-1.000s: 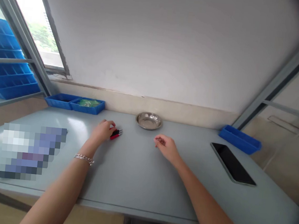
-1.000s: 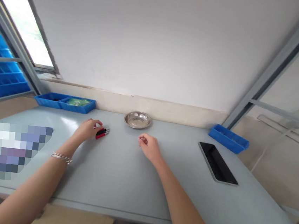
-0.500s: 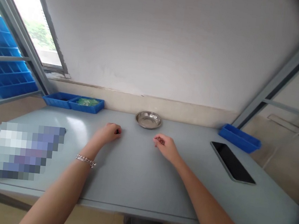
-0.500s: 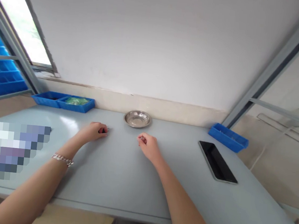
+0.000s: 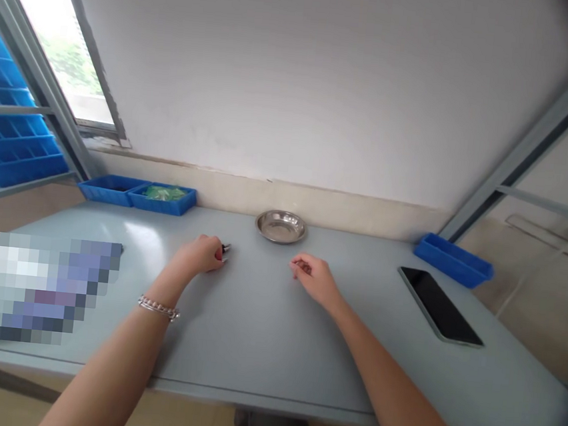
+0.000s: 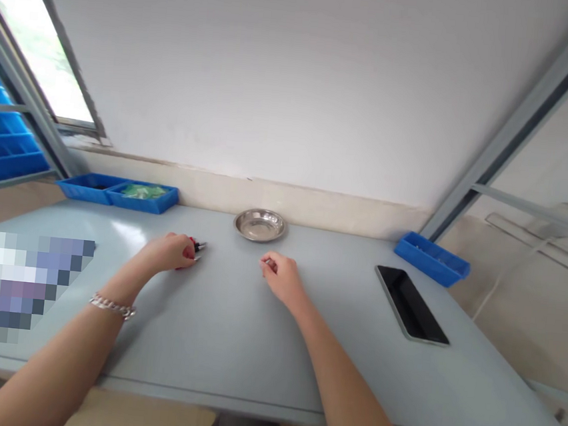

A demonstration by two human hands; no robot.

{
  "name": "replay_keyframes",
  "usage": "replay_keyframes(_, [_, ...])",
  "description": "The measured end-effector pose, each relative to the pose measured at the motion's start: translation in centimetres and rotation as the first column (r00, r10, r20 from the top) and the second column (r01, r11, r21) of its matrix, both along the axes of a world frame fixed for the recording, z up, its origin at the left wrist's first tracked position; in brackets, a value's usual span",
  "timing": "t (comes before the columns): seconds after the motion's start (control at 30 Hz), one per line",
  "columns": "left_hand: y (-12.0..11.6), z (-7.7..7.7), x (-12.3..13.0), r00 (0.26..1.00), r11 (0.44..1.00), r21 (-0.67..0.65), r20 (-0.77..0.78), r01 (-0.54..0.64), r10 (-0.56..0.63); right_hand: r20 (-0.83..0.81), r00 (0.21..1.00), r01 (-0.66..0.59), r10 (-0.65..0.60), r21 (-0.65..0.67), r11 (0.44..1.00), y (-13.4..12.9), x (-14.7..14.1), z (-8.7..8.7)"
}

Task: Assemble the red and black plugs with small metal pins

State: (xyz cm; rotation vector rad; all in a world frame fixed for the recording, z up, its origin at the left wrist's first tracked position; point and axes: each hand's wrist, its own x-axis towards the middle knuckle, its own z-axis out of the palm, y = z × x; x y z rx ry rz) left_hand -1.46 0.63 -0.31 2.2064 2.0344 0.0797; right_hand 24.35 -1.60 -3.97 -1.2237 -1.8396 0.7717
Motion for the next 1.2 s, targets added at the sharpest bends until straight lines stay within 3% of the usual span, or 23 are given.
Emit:
replay_keyframes(0.1, [-0.2, 0.3, 0.5, 1.0, 1.0, -0.008, -0.003, 0.026, -0.027, 0.007, 1.0, -0.004, 0.004, -0.003, 1.0, -0.1, 0.0, 0.1])
replay_keyframes(0.2, [-0.9, 0.9, 1.9, 0.974, 0.982, 0.069, 0.129, 0.177, -0.185, -0.001, 1.0, -0.028, 0.028, -0.001, 1.0, -0.2, -0.2, 0.0])
replay_keyframes(0.33, [-2.0, 1.2, 4.4, 0.882, 0.924, 0.173, 0.28, 0.342, -0.379, -0.049, 0.995, -0.089, 0.085, -0.072, 0.993, -0.5, -0.9, -0.1])
replay_keyframes(0.47, [-2.8, 0.8, 6.0, 0.781, 0.872, 0.201, 0.389, 0.445, -0.488, -0.057, 0.985, -0.169, 0.163, -0.11, 0.98, -1.0, -1.5, 0.0])
replay_keyframes(0.9, [-2.8, -0.5, 6.9, 0.7, 0.848, 0.239, 0.483, 0.472, -0.526, -0.017, 0.978, -0.209, 0.209, -0.065, 0.976, -1.5, -1.7, 0.4])
replay_keyframes(1.2, [-2.8, -0.3, 6.9, 0.76, 0.875, 0.212, 0.434, 0.435, -0.483, -0.05, 0.998, -0.027, 0.026, -0.01, 1.0, -1.2, -1.2, 0.8])
